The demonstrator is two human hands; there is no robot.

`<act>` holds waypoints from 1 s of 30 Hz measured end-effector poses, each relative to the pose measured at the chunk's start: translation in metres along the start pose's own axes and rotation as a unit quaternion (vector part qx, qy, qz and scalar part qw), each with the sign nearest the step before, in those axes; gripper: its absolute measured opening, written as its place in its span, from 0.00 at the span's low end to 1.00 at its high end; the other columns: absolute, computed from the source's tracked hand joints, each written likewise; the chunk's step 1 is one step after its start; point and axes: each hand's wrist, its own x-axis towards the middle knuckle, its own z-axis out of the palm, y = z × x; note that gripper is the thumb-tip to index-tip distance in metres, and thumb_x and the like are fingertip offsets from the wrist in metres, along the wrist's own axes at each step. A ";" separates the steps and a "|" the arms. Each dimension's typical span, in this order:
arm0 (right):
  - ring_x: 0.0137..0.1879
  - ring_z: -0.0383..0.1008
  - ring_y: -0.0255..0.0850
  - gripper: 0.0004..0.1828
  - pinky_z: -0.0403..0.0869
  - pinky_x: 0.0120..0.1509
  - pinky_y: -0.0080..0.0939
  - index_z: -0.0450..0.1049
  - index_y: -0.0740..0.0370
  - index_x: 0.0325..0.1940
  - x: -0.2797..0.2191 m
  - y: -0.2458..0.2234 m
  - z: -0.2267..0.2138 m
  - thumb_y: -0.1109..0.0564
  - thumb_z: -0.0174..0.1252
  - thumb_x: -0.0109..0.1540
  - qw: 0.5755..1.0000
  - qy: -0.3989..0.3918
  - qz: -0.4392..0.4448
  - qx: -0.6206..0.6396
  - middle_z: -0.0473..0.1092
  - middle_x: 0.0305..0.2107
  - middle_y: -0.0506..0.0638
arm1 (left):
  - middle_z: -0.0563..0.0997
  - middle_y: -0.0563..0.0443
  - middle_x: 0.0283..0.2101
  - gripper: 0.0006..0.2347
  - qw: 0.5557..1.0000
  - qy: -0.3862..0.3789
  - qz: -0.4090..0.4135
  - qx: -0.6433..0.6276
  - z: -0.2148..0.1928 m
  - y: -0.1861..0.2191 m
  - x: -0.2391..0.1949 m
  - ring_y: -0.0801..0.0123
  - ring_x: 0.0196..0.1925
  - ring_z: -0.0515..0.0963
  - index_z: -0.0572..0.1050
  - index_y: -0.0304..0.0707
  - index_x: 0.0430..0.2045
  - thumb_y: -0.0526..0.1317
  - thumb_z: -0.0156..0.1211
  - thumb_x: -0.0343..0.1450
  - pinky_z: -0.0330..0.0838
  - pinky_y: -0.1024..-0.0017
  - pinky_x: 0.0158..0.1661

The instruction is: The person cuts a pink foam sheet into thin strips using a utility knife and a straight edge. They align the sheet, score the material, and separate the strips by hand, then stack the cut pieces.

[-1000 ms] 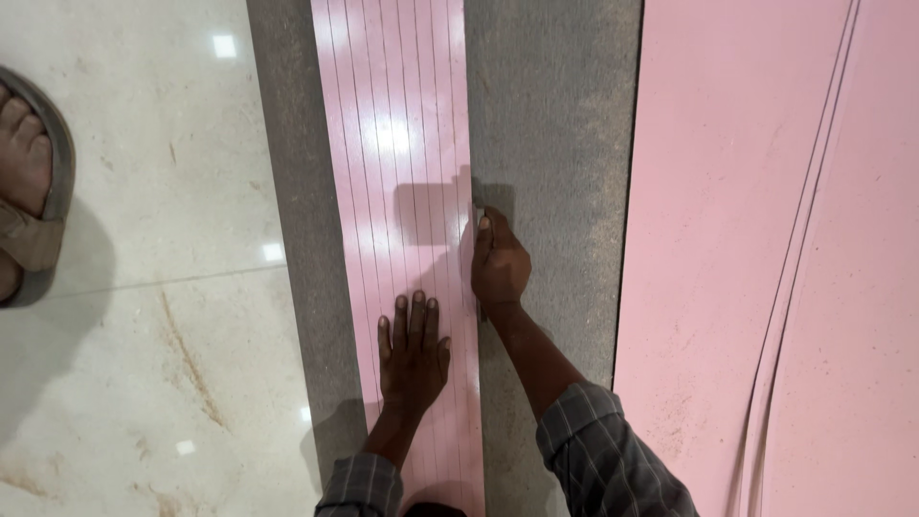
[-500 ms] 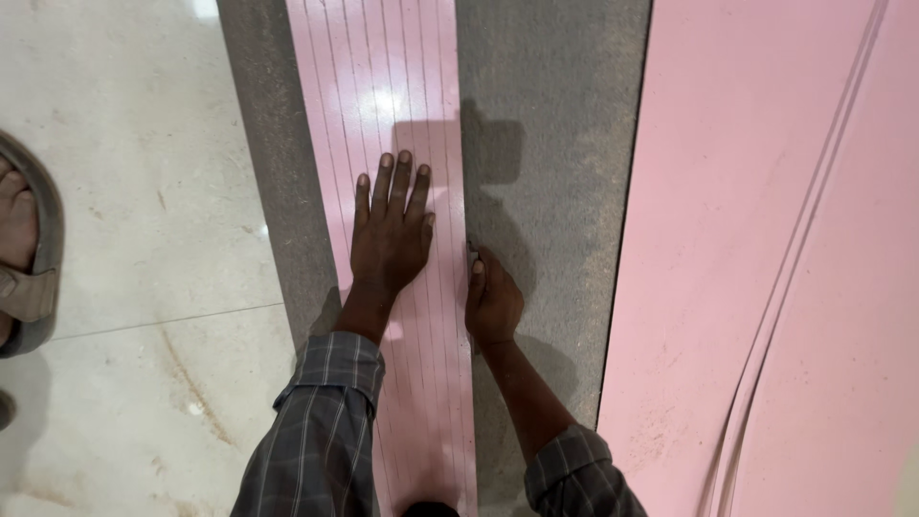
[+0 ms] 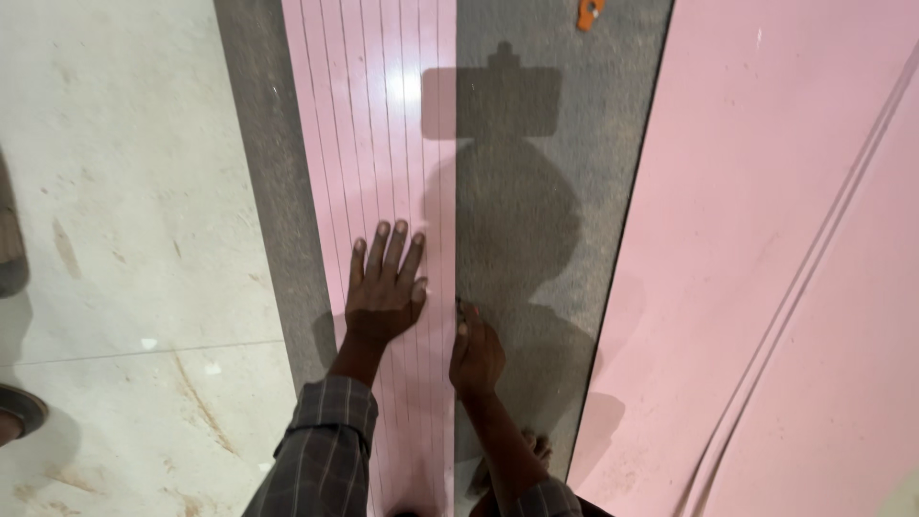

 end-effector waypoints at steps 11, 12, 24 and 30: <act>0.49 0.80 0.57 0.18 0.79 0.52 0.51 0.73 0.69 0.59 0.002 -0.009 -0.014 0.54 0.44 0.75 0.999 -0.013 -0.014 0.039 0.78 0.46 0.63 | 0.52 0.42 0.78 0.27 1.000 0.008 0.001 0.017 0.004 0.003 -0.008 0.52 0.81 0.48 0.58 0.44 0.74 0.48 0.49 0.76 0.39 0.47 0.77; 0.49 0.80 0.57 0.18 0.79 0.53 0.52 0.73 0.68 0.59 0.005 -0.009 -0.010 0.54 0.44 0.75 0.999 -0.004 -0.013 0.036 0.78 0.45 0.63 | 0.52 0.41 0.78 0.28 1.000 0.008 0.001 0.025 0.004 0.000 -0.004 0.52 0.81 0.48 0.58 0.43 0.74 0.48 0.49 0.76 0.39 0.47 0.76; 0.52 0.81 0.54 0.21 0.80 0.53 0.49 0.74 0.67 0.59 0.004 -0.007 -0.011 0.50 0.42 0.75 0.996 0.024 -0.001 0.083 0.78 0.50 0.62 | 0.60 0.22 0.67 0.32 0.984 0.109 -0.132 0.043 -0.004 0.028 0.152 0.29 0.71 0.56 0.66 0.26 0.61 0.50 0.68 0.66 0.54 0.27 0.61; 0.53 0.81 0.54 0.21 0.78 0.56 0.51 0.76 0.62 0.58 0.006 -0.010 -0.015 0.49 0.41 0.73 0.997 -0.021 0.041 0.068 0.78 0.50 0.60 | 0.60 0.22 0.68 0.28 0.976 0.114 -0.156 0.099 -0.001 0.027 0.222 0.20 0.72 0.52 0.63 0.26 0.63 0.35 0.64 0.67 0.52 0.19 0.60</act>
